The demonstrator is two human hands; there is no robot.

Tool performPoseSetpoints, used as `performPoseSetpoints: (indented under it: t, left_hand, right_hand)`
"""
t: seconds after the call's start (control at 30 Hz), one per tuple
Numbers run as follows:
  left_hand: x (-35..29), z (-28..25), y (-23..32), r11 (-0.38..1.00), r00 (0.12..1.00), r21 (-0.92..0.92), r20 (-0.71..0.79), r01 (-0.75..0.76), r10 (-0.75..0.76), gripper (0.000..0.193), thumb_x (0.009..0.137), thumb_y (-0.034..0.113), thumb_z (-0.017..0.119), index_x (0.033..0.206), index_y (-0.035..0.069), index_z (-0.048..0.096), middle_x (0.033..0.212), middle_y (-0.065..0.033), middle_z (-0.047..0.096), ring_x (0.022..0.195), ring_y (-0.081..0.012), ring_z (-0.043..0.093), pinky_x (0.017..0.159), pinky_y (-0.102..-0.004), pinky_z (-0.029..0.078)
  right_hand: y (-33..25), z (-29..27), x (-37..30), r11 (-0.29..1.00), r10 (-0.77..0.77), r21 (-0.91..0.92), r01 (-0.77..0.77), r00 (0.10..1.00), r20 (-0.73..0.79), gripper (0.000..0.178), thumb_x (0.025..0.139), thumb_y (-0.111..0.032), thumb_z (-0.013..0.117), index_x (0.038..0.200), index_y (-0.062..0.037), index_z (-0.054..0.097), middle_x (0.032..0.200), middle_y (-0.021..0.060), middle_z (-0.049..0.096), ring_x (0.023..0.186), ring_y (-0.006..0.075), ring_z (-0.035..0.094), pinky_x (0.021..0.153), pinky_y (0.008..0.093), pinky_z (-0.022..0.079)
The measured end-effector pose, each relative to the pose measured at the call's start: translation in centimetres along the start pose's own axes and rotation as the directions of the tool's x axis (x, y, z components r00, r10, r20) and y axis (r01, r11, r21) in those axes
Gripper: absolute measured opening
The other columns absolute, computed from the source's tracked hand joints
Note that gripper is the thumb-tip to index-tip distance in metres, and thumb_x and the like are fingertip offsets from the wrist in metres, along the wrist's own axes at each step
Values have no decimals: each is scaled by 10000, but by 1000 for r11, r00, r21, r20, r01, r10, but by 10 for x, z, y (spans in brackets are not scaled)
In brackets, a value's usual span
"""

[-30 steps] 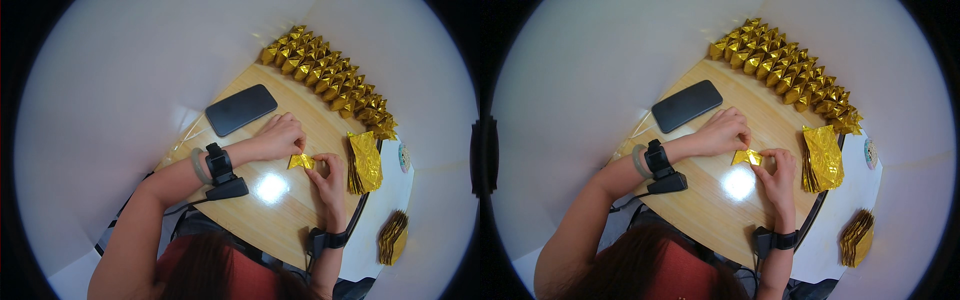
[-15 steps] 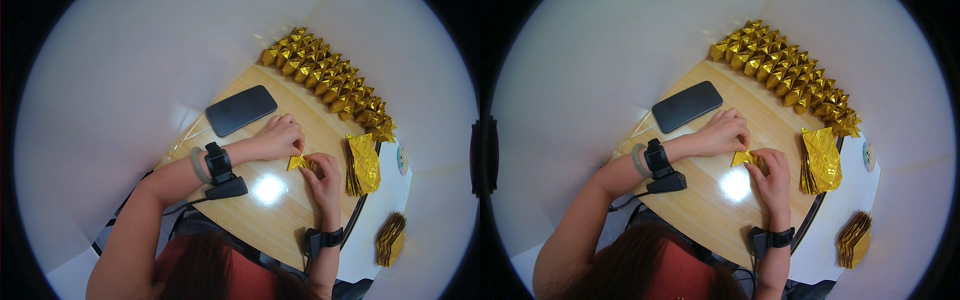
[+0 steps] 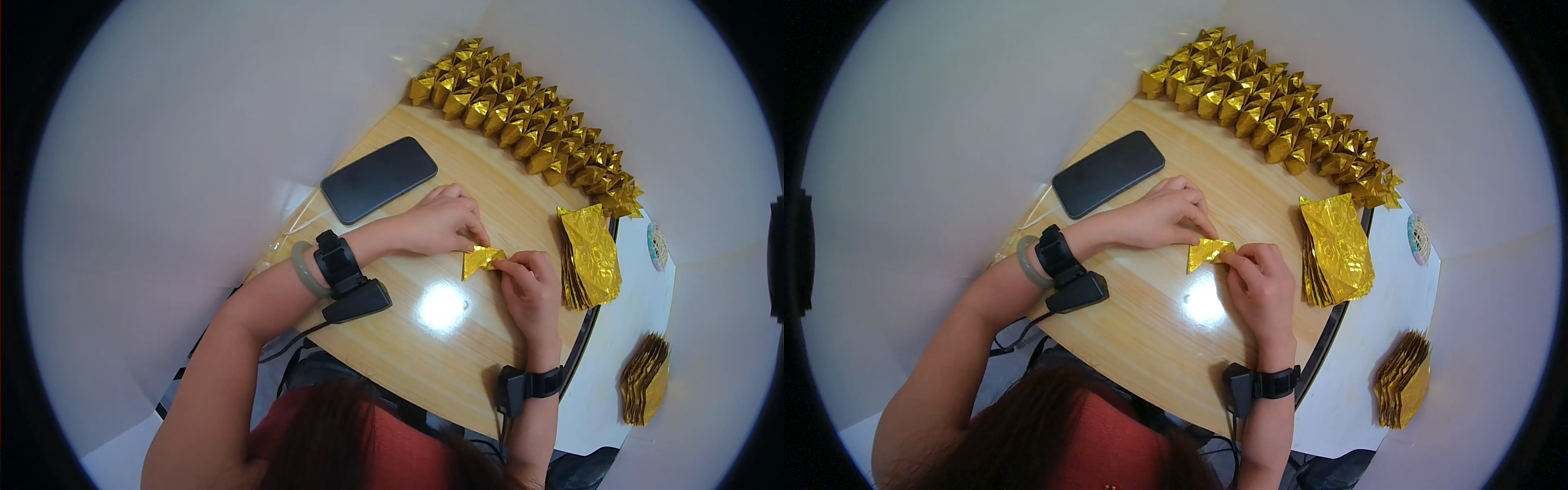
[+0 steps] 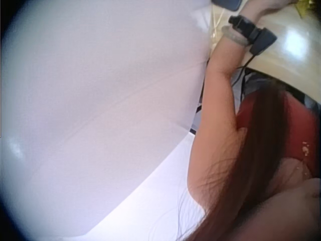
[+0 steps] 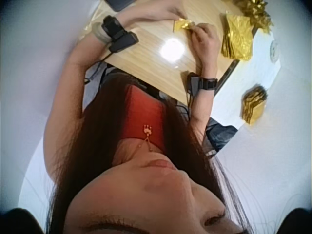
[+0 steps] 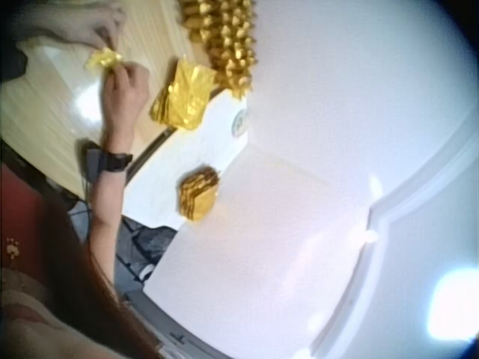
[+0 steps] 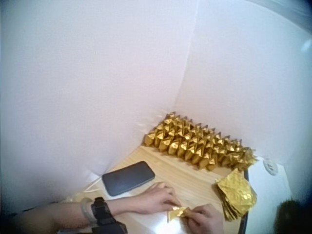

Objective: Fold gold paper into decorative star shapes.

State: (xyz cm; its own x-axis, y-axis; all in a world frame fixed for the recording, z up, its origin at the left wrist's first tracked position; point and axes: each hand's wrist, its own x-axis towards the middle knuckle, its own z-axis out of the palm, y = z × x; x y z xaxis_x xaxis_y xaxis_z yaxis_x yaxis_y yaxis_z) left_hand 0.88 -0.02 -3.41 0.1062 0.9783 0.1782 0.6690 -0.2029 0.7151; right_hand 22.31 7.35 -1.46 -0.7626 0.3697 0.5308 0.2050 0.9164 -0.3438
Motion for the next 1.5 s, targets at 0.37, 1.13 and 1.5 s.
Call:
performPoseSetpoints:
  t: [0.37, 1.13, 1.5]
  left_hand:
    - [0, 0, -2, 1000, 999, 6, -21, -27, 27, 216, 763, 183, 720, 972, 134, 715, 1015, -30, 583, 1109, -253, 427, 1010, -365, 312]
    - [4, 5, 27, 912, 992, -406, -81, 55, -96, 124, 863, 105, 638, 923, -2, 616, 721, -62, 655, 677, -104, 617, 647, -244, 490]
    - [4, 11, 21, 787, 984, -614, -98, 58, -149, 150, 829, 118, 670, 899, -12, 642, 736, -70, 666, 676, -106, 621, 617, -258, 484]
  right_hand:
    - [3, 7, -6, 926, 238, 272, -263, 964, 121, 194, 742, -26, 705, 929, -47, 658, 867, 83, 598, 815, 256, 578, 717, 342, 483]
    - [-1, 17, -4, 626, 523, 624, -467, 846, 108, 134, 863, -38, 665, 978, 15, 623, 823, 16, 639, 740, 57, 578, 649, 193, 457]
    - [1, 13, -5, 516, 585, 699, -495, 800, 135, 88, 917, -63, 604, 939, 22, 599, 805, 34, 643, 715, 69, 591, 626, 189, 465]
